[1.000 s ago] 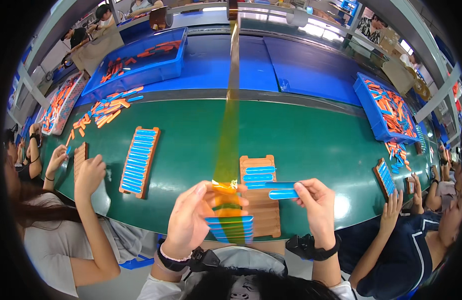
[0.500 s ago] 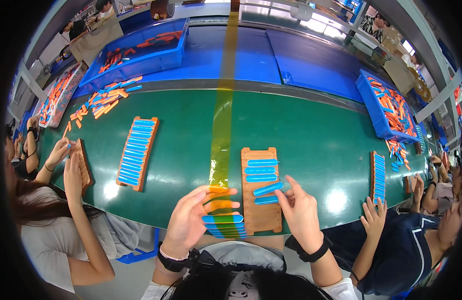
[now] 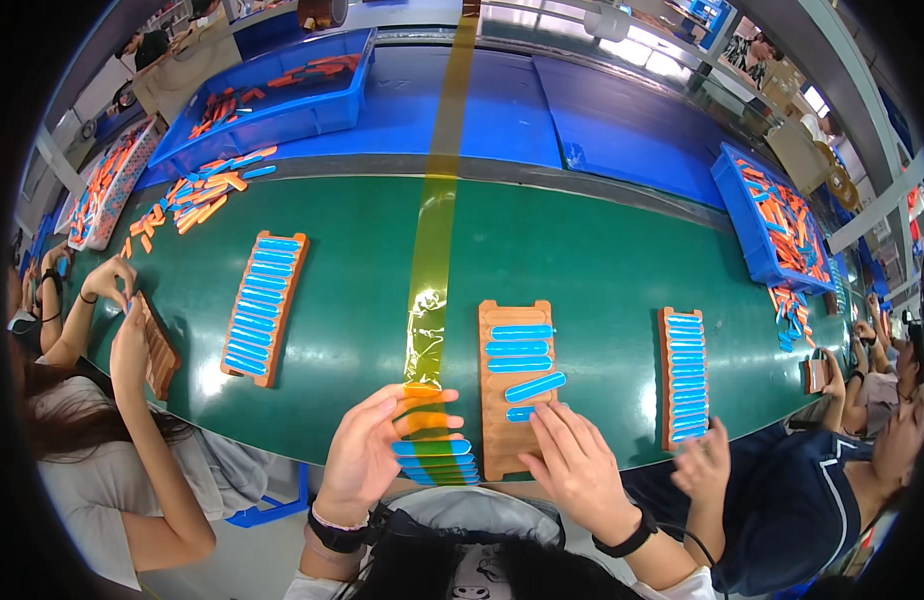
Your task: Assembling blue plastic strips onto a brown base template and securing them with yellow adhesive tape.
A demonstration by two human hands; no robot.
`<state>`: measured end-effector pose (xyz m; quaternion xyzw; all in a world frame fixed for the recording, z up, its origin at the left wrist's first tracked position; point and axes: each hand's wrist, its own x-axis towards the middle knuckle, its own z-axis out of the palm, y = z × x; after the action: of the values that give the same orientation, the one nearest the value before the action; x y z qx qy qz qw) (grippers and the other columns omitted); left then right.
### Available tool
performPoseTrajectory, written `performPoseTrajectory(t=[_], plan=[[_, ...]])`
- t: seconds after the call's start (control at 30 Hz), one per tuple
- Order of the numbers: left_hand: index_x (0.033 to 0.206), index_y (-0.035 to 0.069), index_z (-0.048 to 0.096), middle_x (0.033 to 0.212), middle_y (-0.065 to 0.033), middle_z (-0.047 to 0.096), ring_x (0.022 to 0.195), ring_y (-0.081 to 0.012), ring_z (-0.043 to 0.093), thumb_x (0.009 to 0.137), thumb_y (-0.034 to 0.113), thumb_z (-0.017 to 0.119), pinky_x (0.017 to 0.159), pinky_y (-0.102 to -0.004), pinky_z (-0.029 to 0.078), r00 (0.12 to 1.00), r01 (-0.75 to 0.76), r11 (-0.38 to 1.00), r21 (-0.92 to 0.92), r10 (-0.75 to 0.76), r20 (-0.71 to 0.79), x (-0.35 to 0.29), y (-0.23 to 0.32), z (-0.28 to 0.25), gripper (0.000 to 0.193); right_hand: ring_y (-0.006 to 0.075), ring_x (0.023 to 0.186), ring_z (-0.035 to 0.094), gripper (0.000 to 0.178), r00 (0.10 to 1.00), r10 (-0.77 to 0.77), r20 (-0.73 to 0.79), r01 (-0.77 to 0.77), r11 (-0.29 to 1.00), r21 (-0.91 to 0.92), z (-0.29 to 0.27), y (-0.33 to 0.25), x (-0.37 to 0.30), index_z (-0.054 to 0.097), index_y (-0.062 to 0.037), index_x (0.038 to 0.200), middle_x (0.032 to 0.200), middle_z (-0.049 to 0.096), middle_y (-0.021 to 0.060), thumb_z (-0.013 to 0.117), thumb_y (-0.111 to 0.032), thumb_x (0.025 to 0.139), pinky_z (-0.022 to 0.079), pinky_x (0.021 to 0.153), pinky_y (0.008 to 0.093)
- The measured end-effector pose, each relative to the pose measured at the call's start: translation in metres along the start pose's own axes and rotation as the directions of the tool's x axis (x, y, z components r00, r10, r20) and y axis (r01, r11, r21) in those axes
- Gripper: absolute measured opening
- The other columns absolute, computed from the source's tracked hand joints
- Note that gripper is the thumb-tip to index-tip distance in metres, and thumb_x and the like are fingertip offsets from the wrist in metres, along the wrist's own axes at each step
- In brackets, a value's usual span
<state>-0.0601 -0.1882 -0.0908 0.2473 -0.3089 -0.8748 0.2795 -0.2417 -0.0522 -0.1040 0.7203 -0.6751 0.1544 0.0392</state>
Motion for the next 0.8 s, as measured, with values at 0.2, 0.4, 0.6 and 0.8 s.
performPoseTrajectory(t=[0.2,0.4,0.6,0.8], plan=[[0.109,-0.008,0.043,0.111,-0.0253,0.049,0.093,-0.0318,0.057,0.087,0.020,0.034,0.080,-0.0465,0.048,0.999,0.006,0.997,0.074,-0.002,-0.050,0.000,-0.001,0.003,0.037,0.0354,0.109,0.034,0.062,0.985,0.143,0.093,-0.145,0.989,0.016,-0.003,-0.010,0.004,0.047,0.0049,0.113,0.121,0.038,0.0140,0.068,-0.031,0.067,0.031,0.087,0.0481],[0.109,-0.009,0.043,0.110,-0.0254,0.050,0.093,-0.0315,0.057,0.087,0.020,0.035,0.080,-0.0462,0.048,0.998,0.004,0.998,0.063,-0.001,-0.057,0.000,-0.002,0.001,0.037,0.0348,0.106,0.034,0.064,0.979,0.183,0.087,-0.184,0.983,-0.006,-0.003,-0.012,0.016,0.046,0.0037,0.115,0.116,0.040,0.0132,0.065,-0.036,0.069,0.028,0.087,0.0486],[0.110,-0.010,0.042,0.111,-0.0254,0.050,0.098,-0.0325,0.055,0.088,0.016,0.033,0.083,-0.0419,0.047,1.000,-0.011,1.000,0.020,0.011,-0.007,-0.001,-0.002,-0.005,0.035,0.0341,0.104,0.034,0.063,0.980,0.176,0.090,-0.175,0.984,-0.020,0.000,-0.016,0.023,0.048,0.0032,0.114,0.113,0.041,0.0124,0.065,-0.036,0.069,0.028,0.086,0.0488],[0.110,-0.010,0.043,0.110,-0.0255,0.051,0.098,-0.0324,0.055,0.088,0.015,0.034,0.082,-0.0416,0.048,1.000,0.000,0.999,0.043,0.001,-0.016,0.000,-0.002,-0.002,0.035,0.0327,0.102,0.036,0.061,0.986,0.154,0.067,-0.146,0.982,-0.119,-0.003,-0.016,0.025,0.051,0.0043,0.109,0.112,0.043,0.0109,0.062,-0.042,0.071,0.030,0.085,0.0477]])
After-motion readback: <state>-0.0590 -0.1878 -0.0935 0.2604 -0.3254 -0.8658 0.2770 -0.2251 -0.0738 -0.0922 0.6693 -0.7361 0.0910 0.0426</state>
